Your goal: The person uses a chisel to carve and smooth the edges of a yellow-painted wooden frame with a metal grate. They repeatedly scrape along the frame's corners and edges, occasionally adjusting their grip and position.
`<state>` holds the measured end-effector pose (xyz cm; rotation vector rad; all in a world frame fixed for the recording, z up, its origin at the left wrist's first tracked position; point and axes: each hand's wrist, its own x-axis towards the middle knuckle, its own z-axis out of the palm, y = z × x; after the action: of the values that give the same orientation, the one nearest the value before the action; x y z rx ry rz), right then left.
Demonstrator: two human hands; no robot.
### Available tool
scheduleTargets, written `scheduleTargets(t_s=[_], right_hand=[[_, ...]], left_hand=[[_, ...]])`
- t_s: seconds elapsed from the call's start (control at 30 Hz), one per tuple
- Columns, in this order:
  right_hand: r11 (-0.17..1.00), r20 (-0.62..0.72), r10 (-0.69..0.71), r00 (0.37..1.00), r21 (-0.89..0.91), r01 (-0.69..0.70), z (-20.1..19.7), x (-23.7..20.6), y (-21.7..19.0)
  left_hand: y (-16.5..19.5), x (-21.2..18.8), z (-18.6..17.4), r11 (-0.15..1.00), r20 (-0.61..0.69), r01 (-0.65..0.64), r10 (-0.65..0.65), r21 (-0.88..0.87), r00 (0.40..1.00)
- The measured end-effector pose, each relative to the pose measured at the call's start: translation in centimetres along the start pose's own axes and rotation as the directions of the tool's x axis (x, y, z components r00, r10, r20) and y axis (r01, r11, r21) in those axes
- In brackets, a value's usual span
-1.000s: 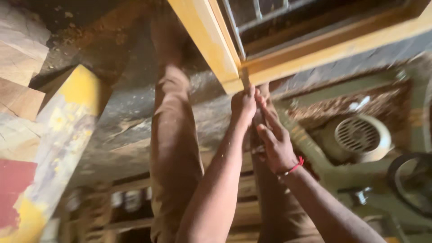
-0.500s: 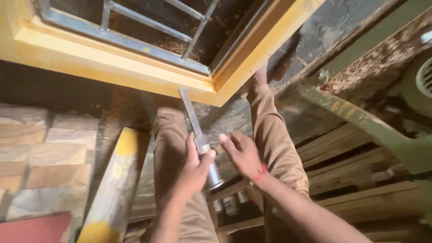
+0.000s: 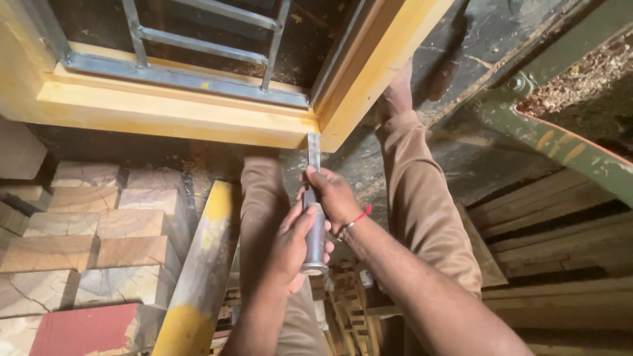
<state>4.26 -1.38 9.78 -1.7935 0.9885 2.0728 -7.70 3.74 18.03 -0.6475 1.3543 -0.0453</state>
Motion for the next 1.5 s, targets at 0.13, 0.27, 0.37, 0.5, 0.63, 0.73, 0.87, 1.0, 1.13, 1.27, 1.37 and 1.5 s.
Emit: scheduleTargets(t_s=[0.13,0.27,0.37,0.5,0.63,0.73,0.87,1.0,1.13,1.27,1.37,1.5], right_hand=[[1.0,-0.006,-0.009,1.0,-0.017,0.009,-0.1,0.1,-0.1],[0.999,-0.021,0.017,1.0,0.039,-0.016,-0.1,0.1,-0.4],[1.0,-0.027,0.008,1.0,-0.001,-0.008,-0.1,0.4,-0.6],[0.998,-0.045,0.031,0.999,-0.058,-0.034,-0.5,1.0,-0.8],[0.989,-0.031,0.003,1.0,-0.149,-0.008,-1.3,2.1,-0.9],[0.966,-0.031,-0.019,0.999,-0.257,0.01,-2.1,3.1,-1.0],[0.975,-0.004,-0.002,1.0,-0.22,0.001,-2.7,4.8,-1.0],[0.949,0.014,-0.098,0.995,-0.299,0.098,-2.5,5.6,-1.2],[0.925,0.005,-0.13,0.991,-0.359,0.123,-1.2,4.6,-1.0],[0.911,-0.003,-0.088,0.996,-0.404,0.079,0.2,2.7,-0.3],[0.961,0.007,-0.059,0.998,-0.271,0.059,0.2,1.7,-0.2],[0.976,0.002,-0.033,0.999,-0.216,0.033,-0.6,1.4,-0.4]], left_hand=[[0.3,-0.4,0.8,1.0,-0.031,0.019,-0.019,0.0,0.999],[0.8,-0.5,1.4,0.998,-0.069,0.046,-0.049,-0.045,0.996],[1.1,-0.4,1.9,0.998,-0.076,0.052,-0.054,-0.034,0.996],[1.4,-0.5,2.6,0.997,-0.116,0.057,-0.062,-0.049,0.991],[1.2,-0.1,3.3,0.998,-0.11,0.046,-0.049,-0.034,0.993],[0.6,0.8,3.7,0.999,-0.134,-0.002,-0.003,-0.039,0.991],[-0.1,2.4,3.8,0.999,-0.202,0.003,0.005,0.036,0.979],[0.0,3.2,3.5,0.999,-0.178,0.011,-0.005,0.037,0.984],[0.5,2.4,2.7,0.995,-0.108,-0.091,0.086,-0.047,0.99],[0.5,0.3,1.3,0.998,-0.112,-0.061,0.059,-0.011,0.992],[0.1,-0.4,1.1,0.999,-0.089,-0.041,0.039,-0.014,0.995],[-0.2,-0.1,1.9,1.0,-0.128,0.013,-0.014,-0.008,0.992]])
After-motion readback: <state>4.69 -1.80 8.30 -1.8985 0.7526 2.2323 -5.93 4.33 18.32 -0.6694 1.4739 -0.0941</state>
